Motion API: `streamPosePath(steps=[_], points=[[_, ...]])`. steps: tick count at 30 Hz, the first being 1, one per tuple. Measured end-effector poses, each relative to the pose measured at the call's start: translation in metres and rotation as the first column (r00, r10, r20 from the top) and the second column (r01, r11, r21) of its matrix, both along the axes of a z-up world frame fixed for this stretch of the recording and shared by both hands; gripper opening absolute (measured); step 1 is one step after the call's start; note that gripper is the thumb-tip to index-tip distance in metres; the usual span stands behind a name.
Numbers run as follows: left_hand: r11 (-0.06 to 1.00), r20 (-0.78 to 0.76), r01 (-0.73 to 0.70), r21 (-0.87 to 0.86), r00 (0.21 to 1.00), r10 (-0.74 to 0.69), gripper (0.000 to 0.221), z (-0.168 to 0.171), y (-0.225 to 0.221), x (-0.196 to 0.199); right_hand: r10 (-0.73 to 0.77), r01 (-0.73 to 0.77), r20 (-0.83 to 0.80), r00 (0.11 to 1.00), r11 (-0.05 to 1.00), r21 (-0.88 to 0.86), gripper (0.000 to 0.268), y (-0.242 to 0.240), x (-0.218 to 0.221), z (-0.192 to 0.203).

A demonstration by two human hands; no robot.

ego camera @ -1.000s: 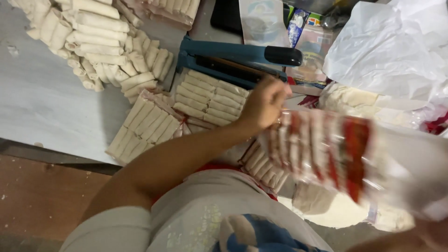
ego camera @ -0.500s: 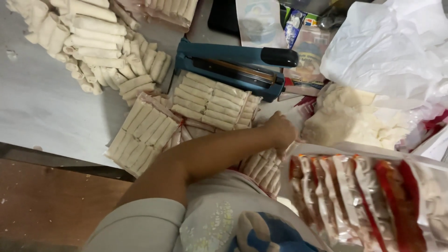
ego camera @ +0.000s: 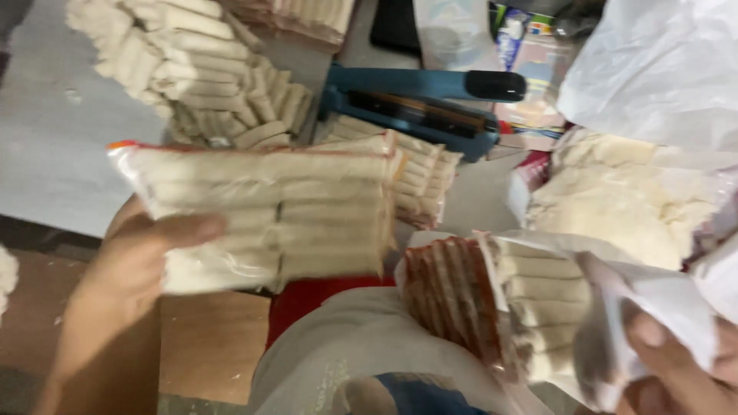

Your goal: The person packs spring rolls into small plastic bags, seals each bag using a heat sealer, and then places the finished packages into a larger white plastic bag.

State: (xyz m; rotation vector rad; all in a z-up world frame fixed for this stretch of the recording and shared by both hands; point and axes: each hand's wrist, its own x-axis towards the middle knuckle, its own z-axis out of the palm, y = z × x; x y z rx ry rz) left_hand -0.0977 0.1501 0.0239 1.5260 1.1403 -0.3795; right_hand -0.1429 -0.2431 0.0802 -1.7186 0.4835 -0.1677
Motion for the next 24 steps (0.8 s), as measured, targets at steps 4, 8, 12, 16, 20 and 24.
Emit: streamPosePath(steps=[4, 8, 12, 16, 20, 24], points=[[0.616, 0.687, 0.518, -0.594, 0.724, 0.054, 0.064, -0.02, 0.014, -0.023, 0.087, -0.093, 0.047, 0.995, 0.986, 0.14, 0.031, 0.05, -0.004, -0.044], [0.599, 0.266, 0.518, -0.61, 0.846, -0.461, 0.076, -0.029, -0.009, -0.017, 0.306, -0.295, -0.011, 0.952, 0.926, 0.235, 0.012, 0.056, -0.015, -0.097], [0.661, 0.251, 0.41, -0.628, 0.911, -0.327, 0.016, -0.045, -0.006, -0.015, 0.612, -0.612, 0.04, 0.79, 0.791, -0.013, 0.033, 0.084, -0.002, -0.086], [0.826, 0.179, 0.398, -0.4, 0.918, -0.355, 0.048, -0.02, -0.03, -0.011, 0.643, -0.636, -0.024, 0.766, 0.751, -0.18, 0.043, 0.09, -0.005, -0.084], [0.731, 0.235, 0.608, -0.311, 0.794, -0.56, 0.039, -0.029, -0.034, -0.006, 0.667, -0.66, -0.048, 0.743, 0.72, -0.216, 0.034, 0.078, -0.004, -0.094], [0.659, -0.082, 0.71, -0.249, 0.662, -0.745, 0.065, -0.002, -0.034, 0.004, 0.637, -0.633, -0.031, 0.77, 0.756, -0.169, 0.037, 0.082, -0.005, -0.102]])
